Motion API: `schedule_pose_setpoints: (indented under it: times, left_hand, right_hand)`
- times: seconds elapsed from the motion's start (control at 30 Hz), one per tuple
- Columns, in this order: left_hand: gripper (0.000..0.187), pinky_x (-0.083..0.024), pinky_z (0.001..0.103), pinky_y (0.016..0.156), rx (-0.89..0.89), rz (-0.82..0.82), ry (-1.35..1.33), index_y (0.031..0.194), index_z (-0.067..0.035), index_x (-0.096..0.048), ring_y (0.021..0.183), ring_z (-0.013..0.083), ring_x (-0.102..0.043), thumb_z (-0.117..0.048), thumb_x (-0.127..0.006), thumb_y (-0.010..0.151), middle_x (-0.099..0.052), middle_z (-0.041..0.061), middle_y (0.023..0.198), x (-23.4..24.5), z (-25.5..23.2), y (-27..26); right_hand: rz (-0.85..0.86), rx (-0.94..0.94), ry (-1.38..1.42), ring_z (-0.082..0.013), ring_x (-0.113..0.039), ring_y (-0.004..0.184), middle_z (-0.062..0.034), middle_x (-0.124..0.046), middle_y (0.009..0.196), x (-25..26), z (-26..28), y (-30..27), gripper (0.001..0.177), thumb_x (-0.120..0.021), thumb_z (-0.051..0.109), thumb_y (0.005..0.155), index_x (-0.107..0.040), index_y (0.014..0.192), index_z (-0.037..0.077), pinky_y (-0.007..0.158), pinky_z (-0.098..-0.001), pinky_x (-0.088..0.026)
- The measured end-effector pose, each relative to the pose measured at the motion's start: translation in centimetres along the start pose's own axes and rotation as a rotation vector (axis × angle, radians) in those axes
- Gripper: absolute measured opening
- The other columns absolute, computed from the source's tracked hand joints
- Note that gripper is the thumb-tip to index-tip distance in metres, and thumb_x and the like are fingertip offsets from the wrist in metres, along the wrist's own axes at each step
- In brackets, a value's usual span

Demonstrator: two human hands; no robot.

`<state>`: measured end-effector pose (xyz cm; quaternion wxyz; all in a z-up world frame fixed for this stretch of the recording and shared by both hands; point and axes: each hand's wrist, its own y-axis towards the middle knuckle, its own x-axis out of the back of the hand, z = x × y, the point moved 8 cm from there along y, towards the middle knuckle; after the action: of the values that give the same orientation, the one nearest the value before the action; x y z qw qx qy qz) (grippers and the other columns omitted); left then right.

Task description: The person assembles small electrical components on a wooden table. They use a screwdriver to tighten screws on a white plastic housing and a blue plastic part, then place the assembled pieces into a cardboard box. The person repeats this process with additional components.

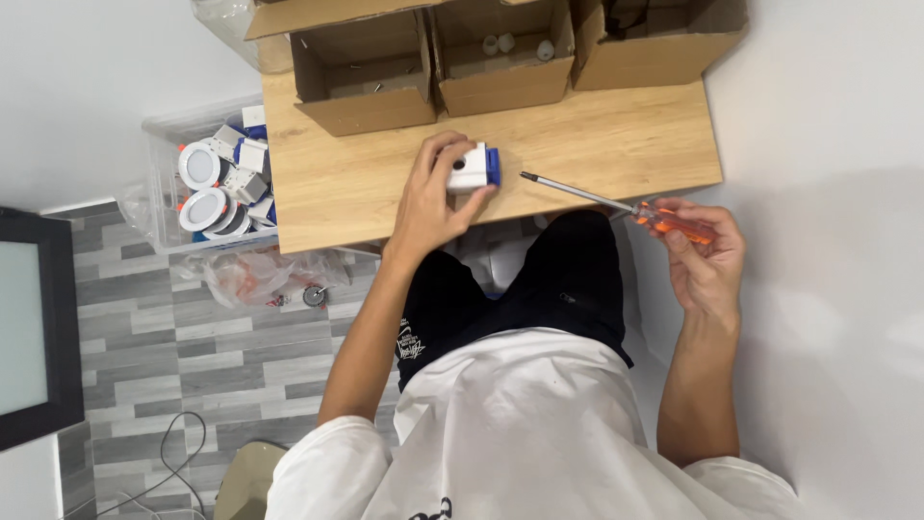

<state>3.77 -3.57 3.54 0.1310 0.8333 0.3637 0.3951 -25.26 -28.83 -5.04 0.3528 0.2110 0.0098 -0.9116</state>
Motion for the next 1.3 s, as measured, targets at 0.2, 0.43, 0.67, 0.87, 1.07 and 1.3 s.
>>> schedule_pose_setpoints:
  times: [0.2, 0.43, 0.67, 0.87, 1.07, 1.3]
  left_hand:
    - [0.052, -0.056, 0.051, 0.107, -0.032, -0.059, -0.013, 0.134, -0.011, -0.066, 0.126, 0.0415, -0.068, -0.029, -0.092, 0.093, -0.062, 0.015, 0.138, 0.2, 0.4, 0.0]
    - [0.031, -0.052, 0.058, 0.112, -0.076, 0.017, -0.006, 0.116, -0.006, -0.058, 0.136, 0.0446, -0.062, -0.012, -0.082, 0.098, -0.059, 0.023, 0.147, 0.4, -0.1, 0.4]
    - [0.035, -0.050, 0.066, 0.125, -0.052, 0.085, -0.213, 0.100, -0.003, -0.050, 0.150, 0.0568, -0.048, -0.021, -0.079, 0.106, -0.054, 0.029, 0.149, 1.0, -0.9, 1.7]
    - [0.039, -0.055, 0.060, 0.119, -0.050, 0.103, -0.151, 0.097, -0.003, -0.045, 0.144, 0.0547, -0.053, -0.014, -0.080, 0.107, -0.057, 0.028, 0.147, 0.5, -0.4, 1.5]
    - [0.032, -0.051, 0.062, 0.125, 0.020, 0.178, -0.097, 0.120, -0.001, -0.053, 0.149, 0.0514, -0.047, -0.017, -0.078, 0.108, -0.053, 0.025, 0.150, -0.3, 0.2, 1.3]
    - [0.031, -0.050, 0.061, 0.123, -0.009, 0.155, -0.063, 0.129, -0.003, -0.059, 0.144, 0.0492, -0.051, -0.020, -0.077, 0.109, -0.055, 0.022, 0.147, -0.1, -0.1, 1.6]
  right_hand:
    - [-0.033, -0.033, 0.050, -0.0387, -0.080, 0.112, -0.0312, -0.072, 0.127, 0.0, -1.9, 3.0, 0.027, -0.071, -0.004, 0.099, -0.060, 0.124, -0.004, 0.096, -0.0425, -0.072]
    - [0.016, -0.111, -0.048, -0.0503, -0.077, 0.117, -0.0273, -0.070, 0.126, -0.2, -2.1, 4.6, 0.020, -0.067, 0.011, 0.110, -0.056, 0.126, 0.005, 0.089, -0.0354, -0.070]
    - [0.015, -0.111, -0.101, -0.0452, -0.077, 0.103, -0.0288, -0.070, 0.124, 0.4, -2.3, 5.5, 0.023, -0.068, 0.018, 0.112, -0.052, 0.124, 0.006, 0.085, -0.0442, -0.072]
    - [0.098, -0.109, -0.189, -0.0463, -0.076, 0.094, -0.0304, -0.070, 0.121, 1.2, -2.5, 5.2, 0.019, -0.063, 0.014, 0.111, -0.051, 0.122, 0.004, 0.082, -0.0456, -0.071]
    - [0.120, -0.117, -0.262, -0.0431, -0.076, 0.088, -0.0309, -0.070, 0.121, 1.0, -2.0, 4.6, 0.020, -0.064, 0.014, 0.111, -0.051, 0.122, 0.003, 0.083, -0.0480, -0.071]
    - [0.132, -0.130, -0.283, -0.0492, -0.076, 0.100, -0.0327, -0.069, 0.122, -0.5, -1.5, 4.5, 0.016, -0.061, 0.009, 0.113, -0.051, 0.123, 0.002, 0.084, -0.0472, -0.070]
